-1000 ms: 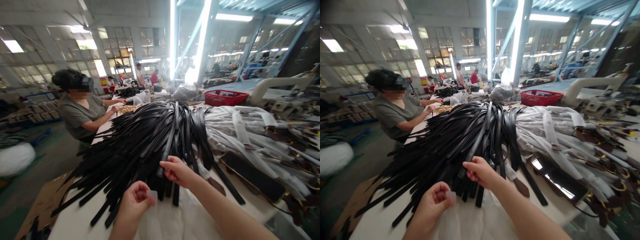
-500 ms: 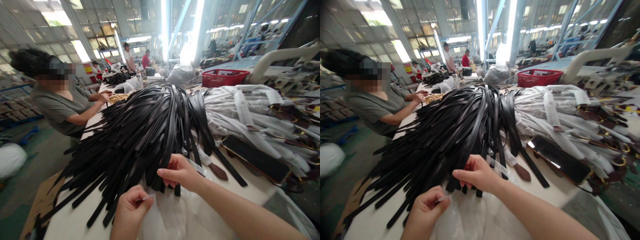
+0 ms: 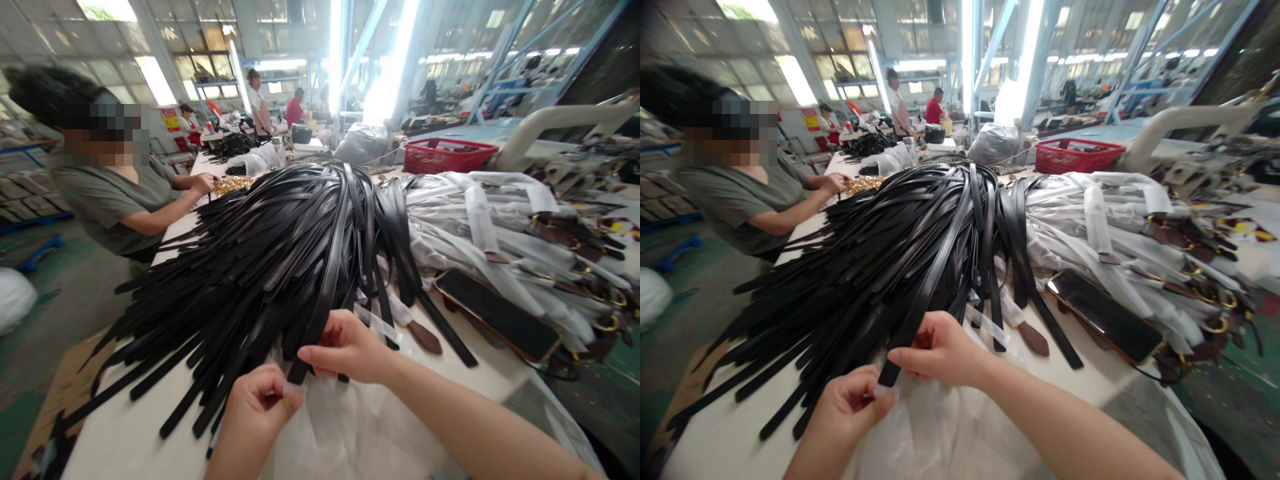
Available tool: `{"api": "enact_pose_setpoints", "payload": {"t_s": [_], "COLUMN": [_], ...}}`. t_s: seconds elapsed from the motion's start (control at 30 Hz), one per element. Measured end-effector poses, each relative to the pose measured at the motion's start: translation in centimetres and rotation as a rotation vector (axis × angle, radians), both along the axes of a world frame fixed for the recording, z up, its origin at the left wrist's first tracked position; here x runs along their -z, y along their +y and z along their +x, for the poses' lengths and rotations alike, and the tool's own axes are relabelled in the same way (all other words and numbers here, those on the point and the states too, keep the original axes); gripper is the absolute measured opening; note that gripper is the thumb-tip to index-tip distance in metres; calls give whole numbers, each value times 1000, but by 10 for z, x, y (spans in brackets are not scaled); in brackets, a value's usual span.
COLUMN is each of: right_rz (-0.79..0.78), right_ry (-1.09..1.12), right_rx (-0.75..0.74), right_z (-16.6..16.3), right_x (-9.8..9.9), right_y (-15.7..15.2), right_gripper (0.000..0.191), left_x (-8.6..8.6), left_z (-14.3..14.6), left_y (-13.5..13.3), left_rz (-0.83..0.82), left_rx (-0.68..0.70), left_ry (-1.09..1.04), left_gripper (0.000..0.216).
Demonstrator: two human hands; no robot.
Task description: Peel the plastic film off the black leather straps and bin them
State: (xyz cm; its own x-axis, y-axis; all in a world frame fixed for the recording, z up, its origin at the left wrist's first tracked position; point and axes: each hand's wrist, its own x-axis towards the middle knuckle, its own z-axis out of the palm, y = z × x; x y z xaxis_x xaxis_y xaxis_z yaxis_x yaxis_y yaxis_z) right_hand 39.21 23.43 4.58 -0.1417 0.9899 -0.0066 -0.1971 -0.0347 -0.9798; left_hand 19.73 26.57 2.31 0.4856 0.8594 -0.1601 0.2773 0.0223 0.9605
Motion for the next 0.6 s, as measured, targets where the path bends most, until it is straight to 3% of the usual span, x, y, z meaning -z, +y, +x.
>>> {"api": "enact_pose_setpoints", "payload": {"t_s": [0.17,0.37,0.47,0.6], "right_rz": [-3,-19,-14,-82], "right_ry": [-71,15,18,-161], "right_rx": [-20,-109,-178,-283], "right_z": [0,0,0,5], "right_x": [2,5,8,9], "right_y": [-1,3,3,2], "right_gripper": [44,43,43,43], "left_x": [-1,-12,-14,-12], "left_z": [-1,1,2,2], "left_y": [2,-1,-4,-6], "left_rz": [11,-56,-189,-342], "left_rx": [26,199,128,103], "left_ry": [-12,-31,-25,-25], "left_gripper": [31,35,46,60]}}
